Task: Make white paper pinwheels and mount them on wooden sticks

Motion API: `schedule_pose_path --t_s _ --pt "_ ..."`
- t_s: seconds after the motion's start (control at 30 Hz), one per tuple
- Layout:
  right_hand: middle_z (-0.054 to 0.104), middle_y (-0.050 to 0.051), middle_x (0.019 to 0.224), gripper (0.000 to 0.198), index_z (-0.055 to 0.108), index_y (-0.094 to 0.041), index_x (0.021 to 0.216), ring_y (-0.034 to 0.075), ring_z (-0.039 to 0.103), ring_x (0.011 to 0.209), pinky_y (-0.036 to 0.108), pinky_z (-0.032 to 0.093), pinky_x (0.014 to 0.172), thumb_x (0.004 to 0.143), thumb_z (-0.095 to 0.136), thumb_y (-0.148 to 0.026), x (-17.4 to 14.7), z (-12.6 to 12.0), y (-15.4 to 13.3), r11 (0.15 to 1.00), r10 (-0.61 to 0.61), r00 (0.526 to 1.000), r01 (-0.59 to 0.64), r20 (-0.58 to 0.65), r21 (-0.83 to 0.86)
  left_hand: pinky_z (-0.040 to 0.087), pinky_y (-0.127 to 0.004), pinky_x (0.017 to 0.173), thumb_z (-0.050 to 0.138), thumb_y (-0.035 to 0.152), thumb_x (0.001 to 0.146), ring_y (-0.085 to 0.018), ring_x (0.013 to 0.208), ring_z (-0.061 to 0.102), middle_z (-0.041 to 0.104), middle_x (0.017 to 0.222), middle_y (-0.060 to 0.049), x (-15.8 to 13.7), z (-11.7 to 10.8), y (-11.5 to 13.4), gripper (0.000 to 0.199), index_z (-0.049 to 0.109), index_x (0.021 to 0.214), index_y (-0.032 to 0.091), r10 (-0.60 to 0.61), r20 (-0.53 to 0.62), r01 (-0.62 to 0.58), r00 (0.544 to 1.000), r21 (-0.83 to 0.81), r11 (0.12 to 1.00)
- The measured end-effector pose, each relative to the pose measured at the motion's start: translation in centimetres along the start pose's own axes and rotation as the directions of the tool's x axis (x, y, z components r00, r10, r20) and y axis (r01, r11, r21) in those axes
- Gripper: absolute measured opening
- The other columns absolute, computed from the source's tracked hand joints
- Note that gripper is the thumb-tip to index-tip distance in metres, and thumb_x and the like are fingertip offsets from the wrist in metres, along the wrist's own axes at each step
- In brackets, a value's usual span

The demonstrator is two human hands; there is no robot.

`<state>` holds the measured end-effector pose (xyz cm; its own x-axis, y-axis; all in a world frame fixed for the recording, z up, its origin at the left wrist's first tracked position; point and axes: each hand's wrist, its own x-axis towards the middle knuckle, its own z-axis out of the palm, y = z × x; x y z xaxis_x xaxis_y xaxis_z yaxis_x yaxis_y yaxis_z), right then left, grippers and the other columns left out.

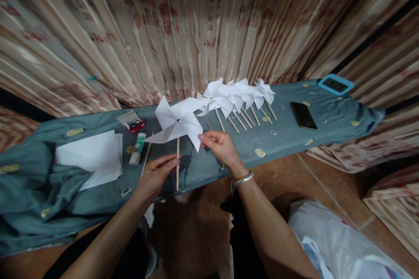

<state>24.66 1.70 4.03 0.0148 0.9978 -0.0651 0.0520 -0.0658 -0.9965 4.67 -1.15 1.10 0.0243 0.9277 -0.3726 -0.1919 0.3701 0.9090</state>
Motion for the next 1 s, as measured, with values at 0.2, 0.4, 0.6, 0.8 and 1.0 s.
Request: schedule_pose_path --t_s 0.2,0.4,0.6,0.8,1.0 --pt "0.068 0.000 0.062 0.038 0.068 -0.019 0.064 0.011 0.056 0.057 0.026 0.044 0.061 0.070 0.073 -0.057 -0.5 0.7 -0.1 1.000 0.001 0.996 0.000 0.086 -0.012 0.051 -0.029 0.072 0.087 0.043 0.047 -0.014 0.065 0.062 0.076 0.077 -0.006 0.0 0.1 0.0 0.041 0.078 0.078 0.019 0.015 -0.007 -0.015 1.000 0.012 1.000" --pt "0.071 0.001 0.064 0.038 0.070 -0.019 0.064 0.011 0.058 0.057 0.024 0.043 0.061 0.070 0.072 -0.057 -0.8 1.4 -0.1 0.999 0.016 0.991 -0.020 0.131 0.029 0.051 -0.027 0.070 0.088 0.042 0.046 -0.013 0.063 0.061 0.076 0.075 -0.005 0.0 0.1 -0.1 0.040 0.079 0.077 0.019 0.016 -0.017 -0.016 1.000 -0.002 1.000" --pt "0.074 0.002 0.067 0.036 0.070 -0.019 0.065 0.011 0.062 0.060 0.024 0.043 0.062 0.070 0.074 -0.054 -1.1 2.0 0.2 0.993 0.044 0.987 -0.060 0.157 0.101 0.050 -0.027 0.068 0.089 0.042 0.043 -0.013 0.061 0.060 0.074 0.067 -0.003 0.1 0.2 -0.2 0.042 0.078 0.076 0.018 0.014 -0.020 -0.014 1.000 -0.024 1.000" --pt "0.074 0.002 0.068 0.033 0.070 -0.019 0.066 0.011 0.063 0.061 0.025 0.043 0.063 0.072 0.074 -0.052 -1.4 2.3 0.1 0.991 0.052 0.983 -0.073 0.178 0.113 0.051 -0.028 0.068 0.089 0.041 0.041 -0.014 0.062 0.061 0.074 0.068 -0.003 0.2 0.3 -0.2 0.043 0.078 0.076 0.018 0.010 -0.033 -0.011 0.999 -0.029 1.000" --pt "0.074 0.001 0.068 0.033 0.070 -0.020 0.066 0.011 0.062 0.061 0.025 0.043 0.064 0.072 0.073 -0.052 -1.4 2.6 0.2 0.992 0.055 0.977 -0.078 0.205 0.104 0.050 -0.029 0.070 0.088 0.041 0.044 -0.014 0.063 0.061 0.073 0.070 -0.003 0.0 0.3 -0.2 0.043 0.078 0.078 0.017 0.011 -0.015 -0.011 1.000 -0.021 1.000"
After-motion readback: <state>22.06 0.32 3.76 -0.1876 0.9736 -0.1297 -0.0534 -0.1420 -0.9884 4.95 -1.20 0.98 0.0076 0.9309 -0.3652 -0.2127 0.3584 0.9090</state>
